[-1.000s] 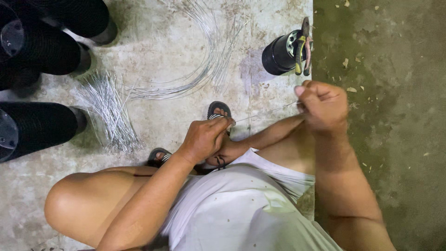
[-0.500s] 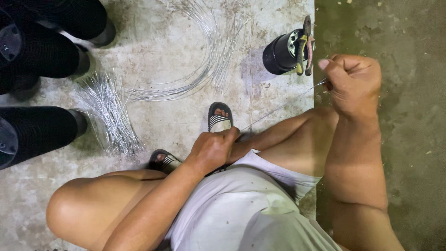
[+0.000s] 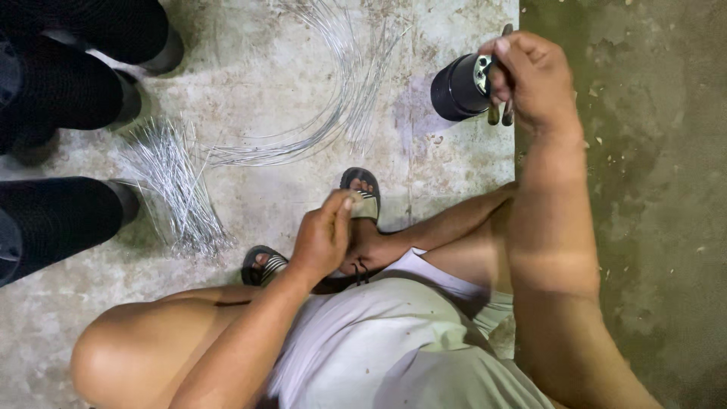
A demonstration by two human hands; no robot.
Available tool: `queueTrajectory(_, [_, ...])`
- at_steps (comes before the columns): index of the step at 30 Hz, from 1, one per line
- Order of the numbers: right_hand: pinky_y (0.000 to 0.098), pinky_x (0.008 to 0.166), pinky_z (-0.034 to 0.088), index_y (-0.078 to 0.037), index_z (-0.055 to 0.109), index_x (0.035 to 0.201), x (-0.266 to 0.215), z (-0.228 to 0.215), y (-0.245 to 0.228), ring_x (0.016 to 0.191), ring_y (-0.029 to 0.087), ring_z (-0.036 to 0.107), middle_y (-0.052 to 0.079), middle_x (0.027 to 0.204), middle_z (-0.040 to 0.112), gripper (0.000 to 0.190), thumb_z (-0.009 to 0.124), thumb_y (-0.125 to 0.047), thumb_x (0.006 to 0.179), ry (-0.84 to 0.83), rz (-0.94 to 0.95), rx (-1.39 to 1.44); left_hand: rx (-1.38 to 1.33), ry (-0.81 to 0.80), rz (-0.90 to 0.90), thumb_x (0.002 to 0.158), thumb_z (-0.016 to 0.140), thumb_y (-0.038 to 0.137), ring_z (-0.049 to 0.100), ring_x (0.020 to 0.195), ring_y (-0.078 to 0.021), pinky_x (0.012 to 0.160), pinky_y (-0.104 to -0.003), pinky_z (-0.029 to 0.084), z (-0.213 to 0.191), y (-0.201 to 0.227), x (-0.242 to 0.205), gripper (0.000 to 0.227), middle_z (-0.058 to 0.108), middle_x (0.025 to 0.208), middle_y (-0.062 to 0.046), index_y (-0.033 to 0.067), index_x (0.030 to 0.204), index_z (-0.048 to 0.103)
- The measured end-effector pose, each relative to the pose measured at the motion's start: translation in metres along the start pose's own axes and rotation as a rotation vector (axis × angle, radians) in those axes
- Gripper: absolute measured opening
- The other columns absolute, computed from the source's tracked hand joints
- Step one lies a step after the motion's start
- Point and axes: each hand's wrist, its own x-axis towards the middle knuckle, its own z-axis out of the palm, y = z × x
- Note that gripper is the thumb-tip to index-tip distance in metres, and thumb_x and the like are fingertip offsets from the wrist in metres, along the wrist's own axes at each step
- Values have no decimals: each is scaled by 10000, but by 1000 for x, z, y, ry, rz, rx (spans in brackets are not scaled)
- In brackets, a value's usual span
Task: The person sits on the floor and repeatedly picks up thin metal wires, bends them, and cuts them into shorter pieces using a knife. The cut pieces are placed in a pile on the floor.
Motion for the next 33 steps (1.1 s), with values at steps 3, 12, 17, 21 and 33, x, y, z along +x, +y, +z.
queueTrajectory(3, [260,531,521,-36,718,1072,42,7,79,561,101,589,28,747,683,116,673,-135,1031,214,179,-59,-91,84,-198,1099,477,202,458,565,-125,530,-283,399,-12,1,6,213,499,632,-36,83,1157,644])
queueTrajectory(12, [345,670,566,-68,785,870,52,85,312,638,214,716,87,789,770,221,794,-286,834,303,479,-540,-343,87,-256,1115,465,231,373,672,-45,587,-226,336,-19,14,1,276,433,742,59,62,1205,664])
queueTrajectory(17, [448,845,557,-95,811,886,56,119,333,912,371,716,187,960,756,314,768,-406,866,270,365,-876,-386,21,-380,1082,443,248,359,621,-50,540,-230,317,-21,17,-4,301,424,713,63,82,1257,624])
queueTrajectory(21, [458,878,543,-95,791,889,69,128,334,970,384,698,209,1007,739,281,753,-369,840,360,560,-866,-497,-7,-450,1087,453,250,336,599,-62,521,-236,299,-20,10,-6,269,404,685,46,66,1172,631])
queueTrajectory(33, [413,714,556,5,698,868,49,103,325,667,307,704,214,762,738,219,682,-213,881,329,469,-755,-580,-36,-461,1080,440,271,381,574,-44,500,-227,342,-25,1,-9,275,439,677,51,79,1176,611])
